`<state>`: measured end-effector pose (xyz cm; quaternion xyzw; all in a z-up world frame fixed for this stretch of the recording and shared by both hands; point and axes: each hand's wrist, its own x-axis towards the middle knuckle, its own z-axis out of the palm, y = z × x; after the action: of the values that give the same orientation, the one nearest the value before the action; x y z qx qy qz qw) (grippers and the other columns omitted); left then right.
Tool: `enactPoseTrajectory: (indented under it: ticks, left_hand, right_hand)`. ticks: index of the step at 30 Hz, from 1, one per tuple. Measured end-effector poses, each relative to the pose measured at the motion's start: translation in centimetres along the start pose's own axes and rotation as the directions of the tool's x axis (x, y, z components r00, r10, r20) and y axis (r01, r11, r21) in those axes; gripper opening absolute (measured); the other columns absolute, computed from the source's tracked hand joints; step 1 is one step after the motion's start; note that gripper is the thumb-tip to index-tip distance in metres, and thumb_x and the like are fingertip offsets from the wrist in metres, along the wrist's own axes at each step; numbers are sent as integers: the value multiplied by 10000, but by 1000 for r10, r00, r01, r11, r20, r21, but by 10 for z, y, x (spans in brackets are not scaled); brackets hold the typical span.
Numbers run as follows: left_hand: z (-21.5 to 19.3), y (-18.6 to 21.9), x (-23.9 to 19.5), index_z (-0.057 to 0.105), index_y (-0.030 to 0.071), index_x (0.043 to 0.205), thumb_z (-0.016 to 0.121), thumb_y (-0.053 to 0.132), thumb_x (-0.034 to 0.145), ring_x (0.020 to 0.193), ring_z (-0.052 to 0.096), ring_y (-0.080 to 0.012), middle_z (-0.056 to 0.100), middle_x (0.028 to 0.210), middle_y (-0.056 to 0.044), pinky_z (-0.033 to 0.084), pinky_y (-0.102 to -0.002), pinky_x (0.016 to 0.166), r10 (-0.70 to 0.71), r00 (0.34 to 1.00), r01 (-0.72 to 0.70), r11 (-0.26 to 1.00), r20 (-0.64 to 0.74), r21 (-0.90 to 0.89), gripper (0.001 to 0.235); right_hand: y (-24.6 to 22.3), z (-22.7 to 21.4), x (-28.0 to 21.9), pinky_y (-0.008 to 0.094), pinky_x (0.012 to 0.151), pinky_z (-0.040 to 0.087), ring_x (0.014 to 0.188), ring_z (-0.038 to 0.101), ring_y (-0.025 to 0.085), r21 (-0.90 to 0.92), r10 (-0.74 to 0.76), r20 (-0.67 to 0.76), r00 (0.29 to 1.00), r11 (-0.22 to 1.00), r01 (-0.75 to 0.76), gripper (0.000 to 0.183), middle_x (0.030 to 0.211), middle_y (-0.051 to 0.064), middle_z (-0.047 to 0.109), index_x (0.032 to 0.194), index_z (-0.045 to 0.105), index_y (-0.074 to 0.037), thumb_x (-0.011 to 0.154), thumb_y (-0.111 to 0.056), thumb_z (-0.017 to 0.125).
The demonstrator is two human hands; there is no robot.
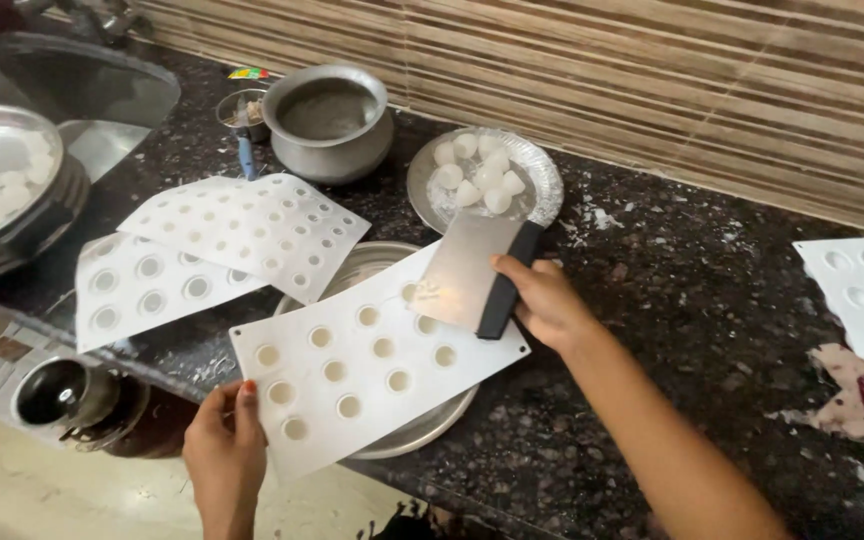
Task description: The person rolls white dough pieces in flour on a plate to form round balls and sets them aside. They then arrange perforated white mold sheets on the counter and use a bench scraper to gather scattered flour and dough scraps from the countertop.
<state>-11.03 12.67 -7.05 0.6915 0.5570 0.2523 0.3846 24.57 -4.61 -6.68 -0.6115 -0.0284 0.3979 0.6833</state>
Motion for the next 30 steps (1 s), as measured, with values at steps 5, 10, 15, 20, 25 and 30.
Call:
enactPoseTrajectory:
  ticks: [5,10,15,20,25,30]
  left_hand:
    - [13,-91,36,727,-39,1152,672,256,1055,657,632,-164,704,785,-141,505,-299,624,123,992,-118,984,26,-134,315]
    - [17,-189,95,546,-193,1265,626,236,1214,877,707,-256,678,987,-280,570,-284,801,553,810,-538,833,-196,130,440]
    - [75,-17,14,511,-155,1283,562,125,1194,913,654,-239,608,1126,-257,568,-306,868,624,775,-622,781,-100,61,298]
    - [119,126,-114,593,-58,1196,668,-26,951,777,671,-192,613,1170,-216,572,-330,737,744,636,-717,668,206,-200,259]
    - [150,140,-145,566,-58,1221,646,17,938,824,666,-210,612,1156,-196,565,-321,693,740,478,-597,669,472,-444,304]
    - [150,121,-144,579,-44,1197,663,51,921,840,692,-227,632,1115,-201,565,-349,723,685,548,-576,726,481,-376,303]
  right_hand:
    - [-22,-31,-19,291,886,526,980,702,201,-316,-116,-27,993,943,101,359,989,158,769,1039,704,107,953,-240,702]
    - [-48,-124,-135,321,618,552,723,664,175,-489,-349,-293,890,855,174,327,876,93,707,1098,677,41,990,-265,635]
    - [59,-271,-276,321,608,408,724,517,142,-514,-353,-645,678,857,-43,296,833,37,586,1111,627,39,1045,-250,631]
    - [102,-297,-375,305,561,450,626,559,140,-197,-89,-887,454,961,-195,249,759,38,639,1017,685,51,986,-189,627]
    - [94,-237,-355,340,574,452,618,561,173,-204,-1,-877,481,907,-369,283,723,85,633,999,693,32,960,-243,643]
    - [94,-200,-290,391,562,511,613,619,232,-263,-68,-869,490,902,-342,297,753,123,656,1047,650,33,959,-248,616]
